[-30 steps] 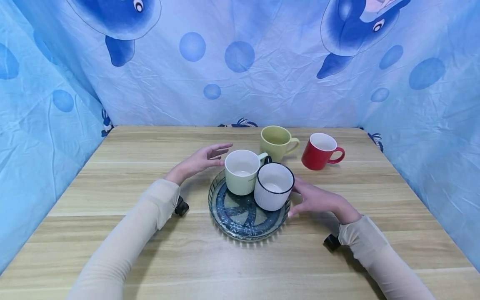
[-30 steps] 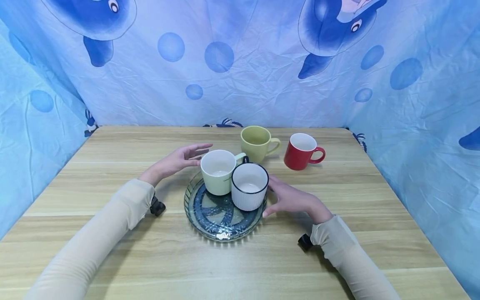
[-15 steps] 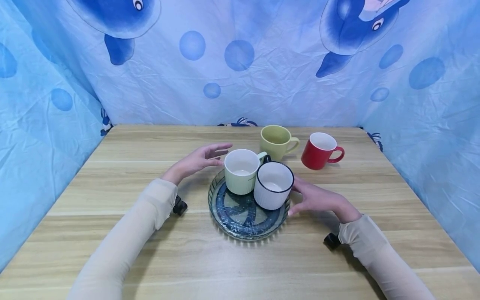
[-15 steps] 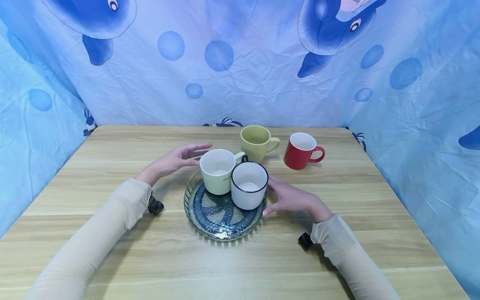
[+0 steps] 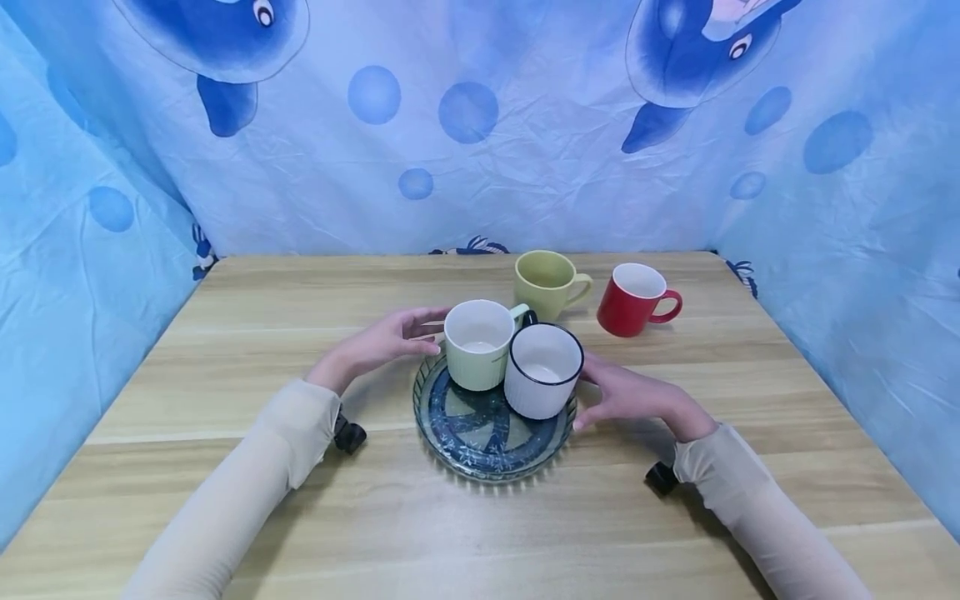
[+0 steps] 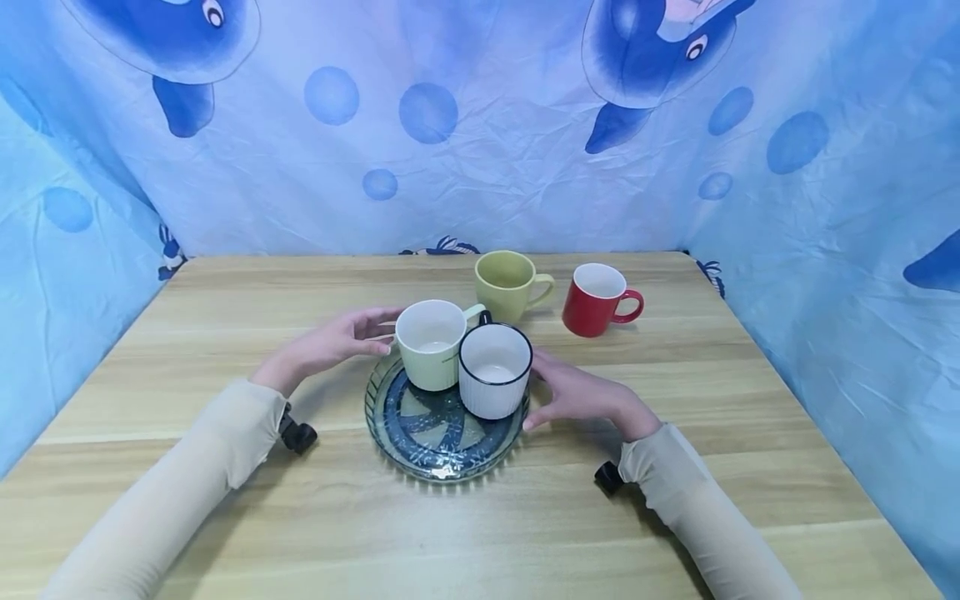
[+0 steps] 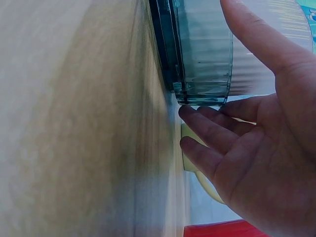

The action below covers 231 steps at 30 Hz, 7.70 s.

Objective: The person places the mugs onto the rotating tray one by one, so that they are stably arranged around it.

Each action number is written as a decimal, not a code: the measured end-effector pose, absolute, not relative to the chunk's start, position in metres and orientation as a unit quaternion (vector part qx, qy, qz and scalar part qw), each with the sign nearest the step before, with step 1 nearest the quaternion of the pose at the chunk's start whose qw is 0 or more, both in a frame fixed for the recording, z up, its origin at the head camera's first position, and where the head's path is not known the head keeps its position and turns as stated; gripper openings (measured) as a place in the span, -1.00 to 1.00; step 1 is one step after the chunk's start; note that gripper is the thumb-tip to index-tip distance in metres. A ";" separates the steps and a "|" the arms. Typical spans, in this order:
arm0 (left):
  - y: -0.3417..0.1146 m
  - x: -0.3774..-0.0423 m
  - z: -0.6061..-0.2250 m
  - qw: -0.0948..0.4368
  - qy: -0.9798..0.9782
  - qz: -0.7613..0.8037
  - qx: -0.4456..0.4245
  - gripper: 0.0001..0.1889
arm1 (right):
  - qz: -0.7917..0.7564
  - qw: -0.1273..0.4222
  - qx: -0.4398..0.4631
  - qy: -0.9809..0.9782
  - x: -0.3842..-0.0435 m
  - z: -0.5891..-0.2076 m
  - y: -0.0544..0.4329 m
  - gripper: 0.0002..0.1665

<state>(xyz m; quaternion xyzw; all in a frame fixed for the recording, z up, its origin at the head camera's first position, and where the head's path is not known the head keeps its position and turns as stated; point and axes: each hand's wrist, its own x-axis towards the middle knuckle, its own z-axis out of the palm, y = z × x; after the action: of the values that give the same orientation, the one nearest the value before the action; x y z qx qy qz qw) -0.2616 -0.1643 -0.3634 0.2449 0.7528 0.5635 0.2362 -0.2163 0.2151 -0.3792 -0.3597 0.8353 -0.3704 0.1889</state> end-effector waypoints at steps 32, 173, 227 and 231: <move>-0.181 -0.242 -0.357 0.291 0.766 0.506 0.269 -0.07 | -0.358 0.203 -0.332 0.849 -0.215 -0.376 0.213 0.21; -0.202 -0.220 -0.366 0.293 0.753 0.546 0.222 -0.25 | -0.733 0.029 0.076 0.676 -0.261 -0.376 0.198 -0.89; -0.196 -0.213 -0.370 0.279 0.754 0.553 0.217 -0.36 | -0.733 0.006 0.055 0.678 -0.253 -0.380 0.198 -0.78; -0.196 -0.213 -0.369 0.283 0.749 0.558 0.220 -0.33 | -0.709 0.000 0.049 0.703 -0.251 -0.378 0.199 -0.51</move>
<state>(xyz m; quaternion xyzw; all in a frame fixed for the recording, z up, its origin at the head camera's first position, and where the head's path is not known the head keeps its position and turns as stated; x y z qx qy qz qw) -0.2129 -0.1958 -0.3694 0.2202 0.7487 0.5578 0.2825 -0.2506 0.1986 -0.3777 0.0491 0.7032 -0.7093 0.0003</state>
